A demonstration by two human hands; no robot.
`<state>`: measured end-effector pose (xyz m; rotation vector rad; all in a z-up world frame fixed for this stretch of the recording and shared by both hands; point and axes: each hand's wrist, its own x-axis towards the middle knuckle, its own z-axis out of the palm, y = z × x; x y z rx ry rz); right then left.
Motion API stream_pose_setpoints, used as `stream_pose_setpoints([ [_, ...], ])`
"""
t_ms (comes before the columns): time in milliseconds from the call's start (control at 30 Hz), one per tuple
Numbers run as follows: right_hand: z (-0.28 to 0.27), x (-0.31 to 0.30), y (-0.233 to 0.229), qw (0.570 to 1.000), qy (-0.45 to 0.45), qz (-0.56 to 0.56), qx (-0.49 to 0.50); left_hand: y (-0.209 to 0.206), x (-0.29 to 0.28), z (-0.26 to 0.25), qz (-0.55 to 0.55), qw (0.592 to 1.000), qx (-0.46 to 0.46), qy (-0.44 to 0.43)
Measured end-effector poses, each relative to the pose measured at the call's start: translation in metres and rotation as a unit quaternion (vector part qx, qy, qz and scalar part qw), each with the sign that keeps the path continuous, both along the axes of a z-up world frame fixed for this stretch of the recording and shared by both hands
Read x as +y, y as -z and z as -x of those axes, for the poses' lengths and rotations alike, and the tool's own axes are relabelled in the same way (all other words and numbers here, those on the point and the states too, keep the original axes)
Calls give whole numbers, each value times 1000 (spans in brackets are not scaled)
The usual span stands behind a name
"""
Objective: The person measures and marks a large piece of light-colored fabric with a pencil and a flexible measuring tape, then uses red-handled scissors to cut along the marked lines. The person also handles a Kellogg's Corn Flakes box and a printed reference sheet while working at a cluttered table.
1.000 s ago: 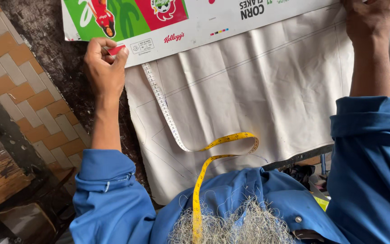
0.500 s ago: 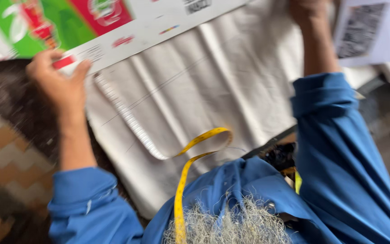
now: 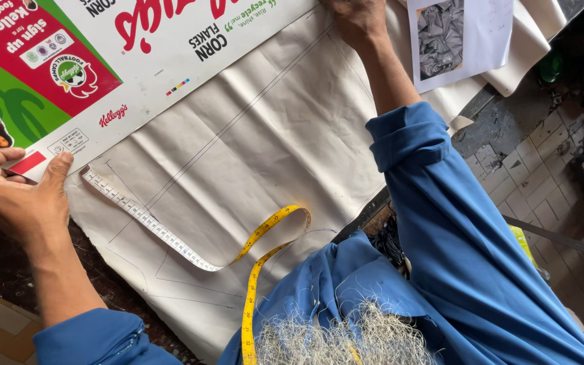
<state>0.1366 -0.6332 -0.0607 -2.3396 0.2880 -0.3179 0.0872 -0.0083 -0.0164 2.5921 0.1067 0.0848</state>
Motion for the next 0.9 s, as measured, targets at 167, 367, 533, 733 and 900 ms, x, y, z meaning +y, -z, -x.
stream_pose_setpoints([
  [167,1,6,-10,1000,10,-13,20,-2,-3,0,-2,1000,11,-9],
  [367,2,10,-19,1000,0,2,-1,-5,-5,1,-3,999,26,-18],
  [533,2,4,-3,1000,17,-14,2,-11,-11,-2,8,998,42,-39],
  [733,-2,-10,16,1000,0,-2,27,-14,-10,-1,55,994,-72,54],
  [900,-1,-1,-24,995,-67,66,-16,-13,-16,-4,73,996,-42,-6],
])
